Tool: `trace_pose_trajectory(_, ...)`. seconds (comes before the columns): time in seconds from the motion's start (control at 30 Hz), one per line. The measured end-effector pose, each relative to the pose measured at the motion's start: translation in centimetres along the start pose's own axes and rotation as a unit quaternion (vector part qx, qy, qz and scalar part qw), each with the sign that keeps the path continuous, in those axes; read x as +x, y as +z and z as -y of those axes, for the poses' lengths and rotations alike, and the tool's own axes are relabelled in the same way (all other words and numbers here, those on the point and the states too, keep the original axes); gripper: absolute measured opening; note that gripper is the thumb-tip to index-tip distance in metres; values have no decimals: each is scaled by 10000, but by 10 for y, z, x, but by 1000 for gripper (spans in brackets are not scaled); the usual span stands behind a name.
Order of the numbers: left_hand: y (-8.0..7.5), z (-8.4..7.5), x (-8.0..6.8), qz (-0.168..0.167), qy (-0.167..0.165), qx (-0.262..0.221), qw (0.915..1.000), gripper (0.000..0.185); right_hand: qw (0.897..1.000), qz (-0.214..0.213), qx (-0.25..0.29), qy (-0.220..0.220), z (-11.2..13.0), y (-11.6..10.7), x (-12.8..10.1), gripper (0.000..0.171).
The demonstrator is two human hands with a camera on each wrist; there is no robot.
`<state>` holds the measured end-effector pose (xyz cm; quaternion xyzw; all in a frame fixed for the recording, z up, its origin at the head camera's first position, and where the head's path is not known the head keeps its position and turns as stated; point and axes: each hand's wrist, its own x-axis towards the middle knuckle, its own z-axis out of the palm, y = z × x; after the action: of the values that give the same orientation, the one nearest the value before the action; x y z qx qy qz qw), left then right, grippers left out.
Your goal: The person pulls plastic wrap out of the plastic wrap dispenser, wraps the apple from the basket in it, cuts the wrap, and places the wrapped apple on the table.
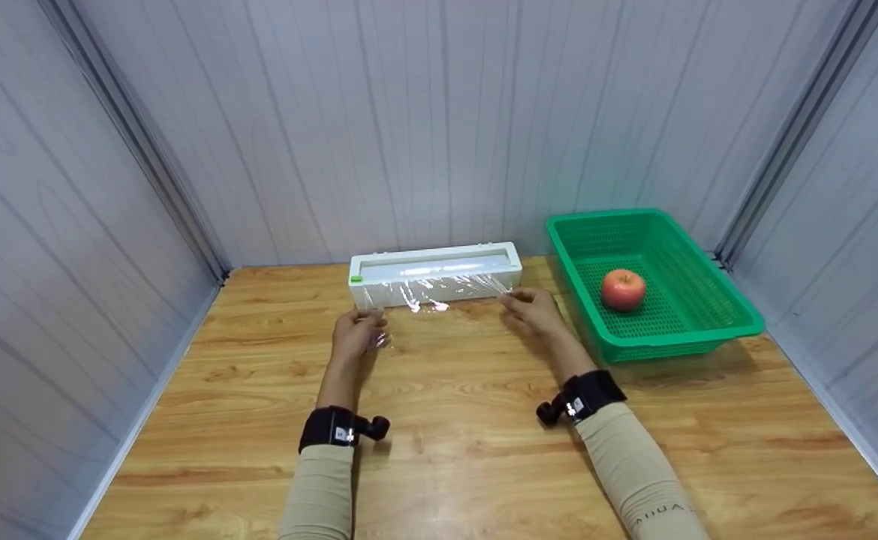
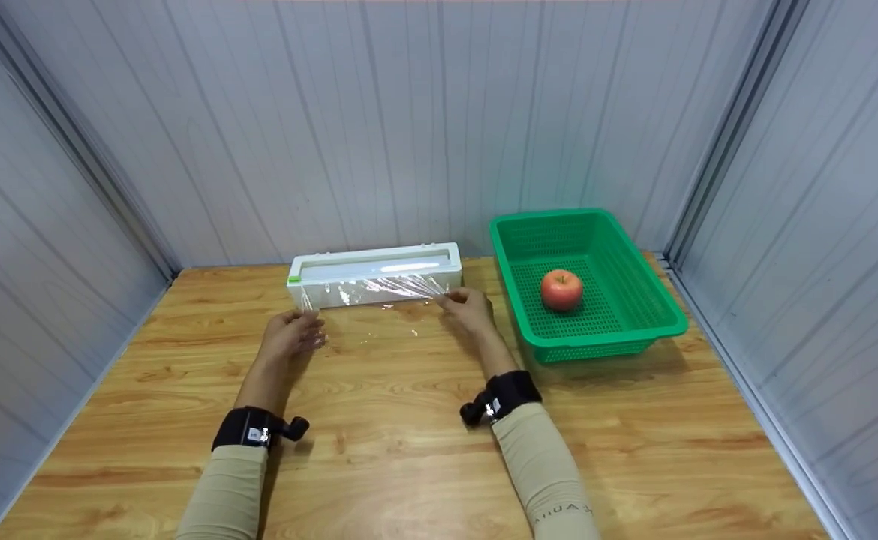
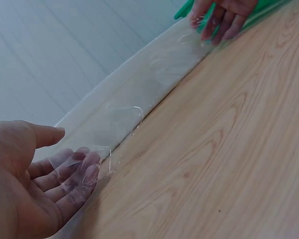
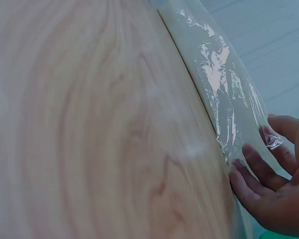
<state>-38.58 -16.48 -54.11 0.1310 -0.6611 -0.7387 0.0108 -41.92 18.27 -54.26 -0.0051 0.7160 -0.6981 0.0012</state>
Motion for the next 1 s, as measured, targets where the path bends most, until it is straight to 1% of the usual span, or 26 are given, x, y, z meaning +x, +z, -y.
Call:
trace_pose_trajectory(0.13, -2, 0, -1, 87, -75, -283, 9995, 24, 9970, 223, 651, 343, 0, 1, -1, 11)
trace_pose_trajectory(0.2, -3, 1, -1, 128, -142, -375, 9991, 21, 9934, 327, 968, 524, 0, 1, -3, 9)
trace_pose_trajectory(0.27, -4, 1, -2, 140, -197, -461, 9986, 18, 9900, 360, 1201, 643, 2, 2, -4, 7)
trace_pose_trajectory(0.33, -5, 0, -2, 114, -215, -524, 9983, 16, 9883, 384, 1307, 690, 2, 2, -5, 5)
trace_pose_trajectory(0.43, -6, 0, -4, 10, -213, -555, 9982, 17, 9891, 284, 1252, 725, 4, 3, -7, 6)
trace_pose_trajectory(0.57, -9, -1, -5, -107, -293, -426, 9986, 30, 9906, 84, 1073, 843, 6, 5, -7, 8)
trace_pose_trajectory(0.67, -11, -1, -6, -130, -303, -329, 9989, 37, 9893, 46, 1123, 925, 8, 4, -8, 6)
trace_pose_trajectory(0.77, -12, -3, -7, -132, -244, -320, 9991, 33, 9883, 73, 1198, 940, 11, 3, -9, 3)
trace_pose_trajectory(0.83, -14, -3, -8, -102, -218, -354, 9991, 30, 9880, 80, 1226, 939, 11, 3, -9, 7)
trace_pose_trajectory(1.0, -15, -3, -10, -67, -282, -460, 9985, 25, 9882, 30, 1161, 999, 10, 1, -10, 6)
